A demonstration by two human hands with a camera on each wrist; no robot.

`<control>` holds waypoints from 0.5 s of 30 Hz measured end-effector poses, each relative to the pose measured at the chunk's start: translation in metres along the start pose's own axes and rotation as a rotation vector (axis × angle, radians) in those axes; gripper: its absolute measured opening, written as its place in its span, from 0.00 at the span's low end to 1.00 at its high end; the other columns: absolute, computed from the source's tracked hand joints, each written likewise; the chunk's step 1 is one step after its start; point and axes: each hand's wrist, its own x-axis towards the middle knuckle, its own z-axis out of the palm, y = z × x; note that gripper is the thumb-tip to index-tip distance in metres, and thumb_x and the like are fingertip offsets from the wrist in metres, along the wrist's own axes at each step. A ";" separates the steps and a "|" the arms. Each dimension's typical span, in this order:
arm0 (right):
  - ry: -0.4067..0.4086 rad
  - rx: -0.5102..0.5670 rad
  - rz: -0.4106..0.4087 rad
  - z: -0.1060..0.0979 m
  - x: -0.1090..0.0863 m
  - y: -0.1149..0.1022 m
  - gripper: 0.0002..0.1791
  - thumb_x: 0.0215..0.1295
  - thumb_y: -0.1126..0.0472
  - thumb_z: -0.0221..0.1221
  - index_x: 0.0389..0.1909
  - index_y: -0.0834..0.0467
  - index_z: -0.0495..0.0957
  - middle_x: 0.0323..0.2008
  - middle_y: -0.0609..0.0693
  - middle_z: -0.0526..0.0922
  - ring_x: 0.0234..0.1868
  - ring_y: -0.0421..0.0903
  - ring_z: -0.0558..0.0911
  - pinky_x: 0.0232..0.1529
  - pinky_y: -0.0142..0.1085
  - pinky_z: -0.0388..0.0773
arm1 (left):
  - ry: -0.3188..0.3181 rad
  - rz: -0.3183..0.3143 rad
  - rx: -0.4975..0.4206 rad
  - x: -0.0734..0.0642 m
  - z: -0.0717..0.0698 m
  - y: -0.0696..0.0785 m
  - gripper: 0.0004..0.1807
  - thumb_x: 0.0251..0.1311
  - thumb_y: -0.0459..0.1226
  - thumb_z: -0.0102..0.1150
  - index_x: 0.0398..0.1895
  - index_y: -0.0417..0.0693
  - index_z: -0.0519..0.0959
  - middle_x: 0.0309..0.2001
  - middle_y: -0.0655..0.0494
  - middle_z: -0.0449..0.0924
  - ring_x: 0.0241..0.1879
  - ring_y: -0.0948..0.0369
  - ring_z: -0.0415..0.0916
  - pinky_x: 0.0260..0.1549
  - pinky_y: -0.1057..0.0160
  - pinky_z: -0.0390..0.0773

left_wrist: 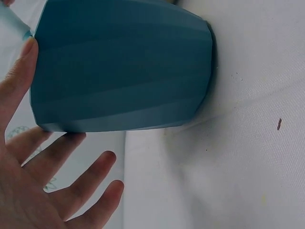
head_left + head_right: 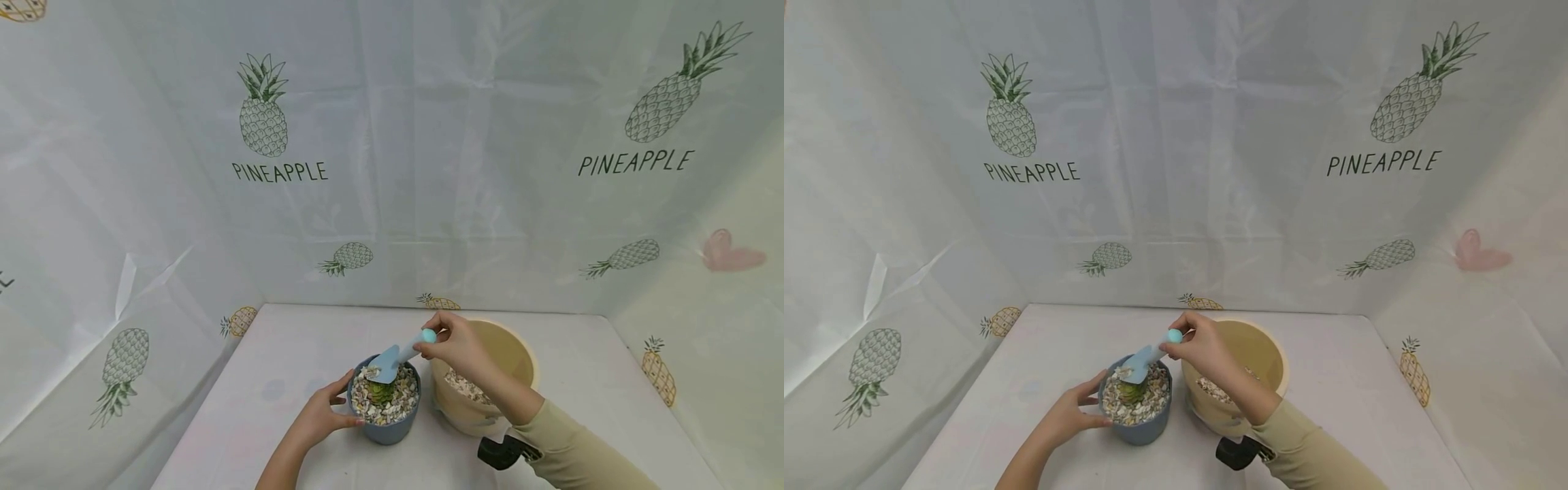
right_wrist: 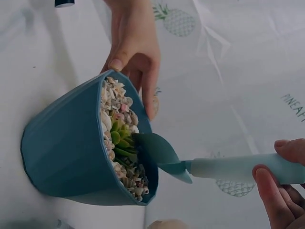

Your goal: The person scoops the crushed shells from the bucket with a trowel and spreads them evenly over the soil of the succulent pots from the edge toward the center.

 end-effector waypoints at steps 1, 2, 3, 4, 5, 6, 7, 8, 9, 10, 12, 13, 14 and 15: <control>0.003 -0.009 0.003 0.000 0.000 0.000 0.13 0.53 0.72 0.69 0.36 0.66 0.76 0.36 0.56 0.79 0.31 0.49 0.85 0.31 0.39 0.84 | -0.002 0.000 -0.003 0.000 0.000 0.000 0.54 0.42 0.45 0.79 0.74 0.44 0.60 0.69 0.35 0.60 0.57 0.36 0.70 0.44 0.44 0.79; 0.004 -0.017 0.006 0.000 -0.001 0.000 0.13 0.53 0.72 0.69 0.36 0.65 0.76 0.36 0.55 0.79 0.31 0.49 0.84 0.31 0.39 0.84 | -0.003 0.001 -0.007 0.000 0.000 0.000 0.54 0.42 0.44 0.79 0.74 0.44 0.60 0.69 0.35 0.60 0.57 0.36 0.70 0.44 0.44 0.80; 0.005 -0.023 0.008 0.000 -0.002 0.000 0.13 0.53 0.71 0.70 0.36 0.65 0.76 0.36 0.55 0.80 0.31 0.48 0.84 0.31 0.39 0.84 | -0.004 0.002 -0.010 0.000 0.000 0.000 0.55 0.42 0.44 0.79 0.74 0.44 0.60 0.70 0.35 0.60 0.57 0.35 0.70 0.44 0.44 0.80; 0.004 -0.029 0.008 0.001 -0.003 0.000 0.13 0.54 0.71 0.70 0.36 0.64 0.76 0.35 0.55 0.80 0.31 0.48 0.84 0.31 0.40 0.84 | -0.006 0.002 -0.013 0.000 0.000 0.000 0.55 0.42 0.44 0.79 0.74 0.44 0.60 0.70 0.35 0.60 0.57 0.35 0.70 0.44 0.44 0.80; 0.001 -0.032 0.011 0.001 -0.004 -0.001 0.13 0.54 0.70 0.70 0.36 0.64 0.76 0.35 0.54 0.80 0.31 0.48 0.84 0.31 0.41 0.84 | -0.008 0.002 -0.016 0.000 0.000 0.000 0.55 0.42 0.44 0.79 0.74 0.43 0.60 0.70 0.35 0.60 0.57 0.35 0.70 0.43 0.45 0.80; -0.002 -0.035 0.015 0.001 -0.005 -0.002 0.13 0.54 0.70 0.70 0.37 0.64 0.76 0.34 0.53 0.81 0.30 0.48 0.85 0.32 0.41 0.84 | -0.009 0.003 -0.017 0.000 0.000 -0.001 0.55 0.43 0.44 0.79 0.74 0.43 0.60 0.70 0.35 0.60 0.57 0.35 0.70 0.43 0.45 0.80; -0.007 -0.034 0.016 0.002 -0.006 -0.002 0.13 0.54 0.70 0.70 0.37 0.64 0.76 0.34 0.53 0.81 0.30 0.48 0.85 0.32 0.42 0.84 | -0.010 0.003 -0.020 0.000 0.000 -0.001 0.55 0.43 0.44 0.79 0.74 0.44 0.59 0.70 0.35 0.60 0.57 0.35 0.70 0.43 0.45 0.80; -0.014 -0.031 0.016 0.002 -0.007 -0.003 0.14 0.54 0.69 0.70 0.38 0.64 0.76 0.33 0.52 0.82 0.30 0.48 0.85 0.33 0.42 0.84 | -0.010 0.005 -0.021 0.000 0.000 -0.001 0.54 0.43 0.44 0.79 0.74 0.44 0.59 0.70 0.35 0.60 0.57 0.35 0.70 0.43 0.45 0.80; -0.021 -0.028 0.015 0.003 -0.009 -0.004 0.14 0.54 0.69 0.71 0.38 0.64 0.76 0.32 0.52 0.82 0.30 0.48 0.85 0.33 0.43 0.84 | -0.010 0.007 -0.022 0.000 0.000 -0.002 0.54 0.43 0.44 0.79 0.74 0.44 0.59 0.70 0.35 0.60 0.57 0.35 0.70 0.43 0.45 0.80; -0.028 -0.024 0.012 0.003 -0.010 -0.005 0.14 0.54 0.69 0.70 0.38 0.64 0.76 0.32 0.52 0.83 0.30 0.48 0.85 0.33 0.44 0.84 | -0.011 0.009 -0.023 0.000 0.000 -0.002 0.54 0.43 0.43 0.79 0.74 0.44 0.59 0.70 0.36 0.60 0.57 0.35 0.70 0.43 0.45 0.80; -0.043 -0.015 0.005 0.003 -0.012 -0.007 0.14 0.54 0.70 0.70 0.38 0.64 0.76 0.31 0.51 0.83 0.30 0.48 0.85 0.32 0.44 0.84 | -0.011 0.012 -0.025 0.000 0.000 -0.002 0.54 0.43 0.43 0.79 0.74 0.44 0.59 0.70 0.36 0.60 0.57 0.35 0.70 0.43 0.45 0.80; -0.050 -0.013 -0.001 0.003 -0.013 -0.008 0.14 0.54 0.70 0.70 0.38 0.64 0.76 0.32 0.51 0.83 0.30 0.48 0.85 0.32 0.43 0.84 | -0.011 0.014 -0.025 0.000 0.000 -0.003 0.54 0.43 0.44 0.79 0.74 0.44 0.60 0.70 0.36 0.60 0.57 0.35 0.70 0.43 0.45 0.80; -0.058 -0.011 -0.006 0.002 -0.015 -0.010 0.14 0.53 0.70 0.70 0.38 0.64 0.76 0.32 0.51 0.83 0.30 0.48 0.85 0.31 0.41 0.83 | -0.011 0.016 -0.023 0.001 0.000 -0.003 0.54 0.43 0.44 0.79 0.74 0.44 0.60 0.70 0.36 0.60 0.57 0.35 0.70 0.43 0.45 0.80; -0.065 -0.012 -0.013 0.002 -0.016 -0.011 0.13 0.53 0.70 0.70 0.38 0.64 0.76 0.32 0.52 0.82 0.30 0.48 0.85 0.31 0.40 0.83 | -0.011 0.016 -0.023 0.001 0.000 -0.003 0.55 0.43 0.44 0.79 0.74 0.44 0.59 0.70 0.36 0.60 0.57 0.36 0.70 0.43 0.45 0.80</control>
